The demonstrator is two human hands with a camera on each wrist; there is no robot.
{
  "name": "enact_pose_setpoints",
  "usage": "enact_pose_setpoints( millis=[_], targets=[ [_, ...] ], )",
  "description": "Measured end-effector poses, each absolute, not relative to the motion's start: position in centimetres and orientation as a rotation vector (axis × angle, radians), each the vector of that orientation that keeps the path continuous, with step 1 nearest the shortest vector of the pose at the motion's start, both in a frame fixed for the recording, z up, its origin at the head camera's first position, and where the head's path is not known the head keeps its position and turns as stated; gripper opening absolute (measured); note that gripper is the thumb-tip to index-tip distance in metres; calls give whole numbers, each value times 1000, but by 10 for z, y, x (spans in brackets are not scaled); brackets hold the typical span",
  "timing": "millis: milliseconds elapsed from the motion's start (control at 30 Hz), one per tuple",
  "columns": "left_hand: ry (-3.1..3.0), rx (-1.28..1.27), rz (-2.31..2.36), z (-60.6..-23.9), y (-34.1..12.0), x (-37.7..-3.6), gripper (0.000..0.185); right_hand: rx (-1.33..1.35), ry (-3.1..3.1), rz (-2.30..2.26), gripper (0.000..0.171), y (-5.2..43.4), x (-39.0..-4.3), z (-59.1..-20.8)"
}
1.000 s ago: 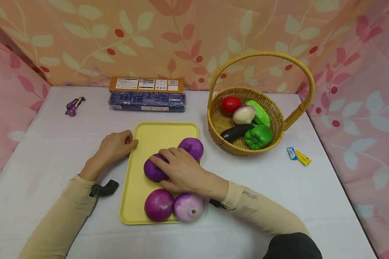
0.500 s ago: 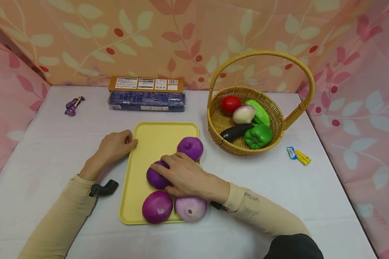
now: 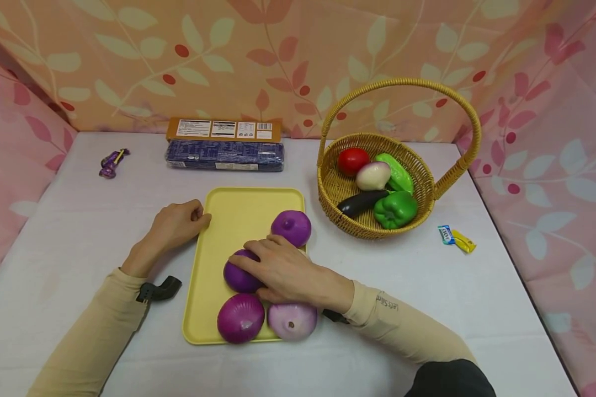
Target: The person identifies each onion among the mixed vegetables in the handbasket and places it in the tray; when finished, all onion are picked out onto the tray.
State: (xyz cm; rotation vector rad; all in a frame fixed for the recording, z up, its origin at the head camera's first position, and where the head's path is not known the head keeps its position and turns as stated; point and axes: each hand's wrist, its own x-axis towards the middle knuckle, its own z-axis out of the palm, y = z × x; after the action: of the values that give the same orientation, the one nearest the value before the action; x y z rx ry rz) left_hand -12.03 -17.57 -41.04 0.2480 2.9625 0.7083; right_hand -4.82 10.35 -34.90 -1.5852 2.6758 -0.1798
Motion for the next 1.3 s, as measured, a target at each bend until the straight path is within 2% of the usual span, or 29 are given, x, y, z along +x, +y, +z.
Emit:
enact_pose_setpoints(
  millis=[133, 300, 367, 500, 600, 700, 900, 1067, 1300],
  targets=[
    [2964, 242, 715, -410, -176, -120, 23, -1583, 2722, -276, 67, 112, -55, -341],
    [2965, 243, 733, -410, -176, -120, 23, -1453, 2984, -556, 52, 139, -82, -325],
    [2966, 245, 740, -410, -176, -120, 22, -1295, 3123, -672, 49, 156, -98, -320],
    [2965, 256, 746, -411, -176, -119, 22, -824, 3327, -769, 54, 196, -131, -322],
    [2961, 262, 747, -413, -176, -119, 22, -475, 3366, -691, 62, 224, -150, -329],
    [2958, 263, 747, -413, -176, -119, 22, -268, 3315, -534, 66, 243, -162, -335],
    [2967, 261, 748, -414, -178, -119, 22, -197, 3216, -379, 60, 253, -169, -344],
    [2974, 253, 749, -413, -178, -119, 23, -208, 3336, -468, 57, 252, -172, -349],
    [2962, 258, 746, -411, -177, -120, 22, -139, 3395, -705, 63, 243, -160, -339]
  ],
)
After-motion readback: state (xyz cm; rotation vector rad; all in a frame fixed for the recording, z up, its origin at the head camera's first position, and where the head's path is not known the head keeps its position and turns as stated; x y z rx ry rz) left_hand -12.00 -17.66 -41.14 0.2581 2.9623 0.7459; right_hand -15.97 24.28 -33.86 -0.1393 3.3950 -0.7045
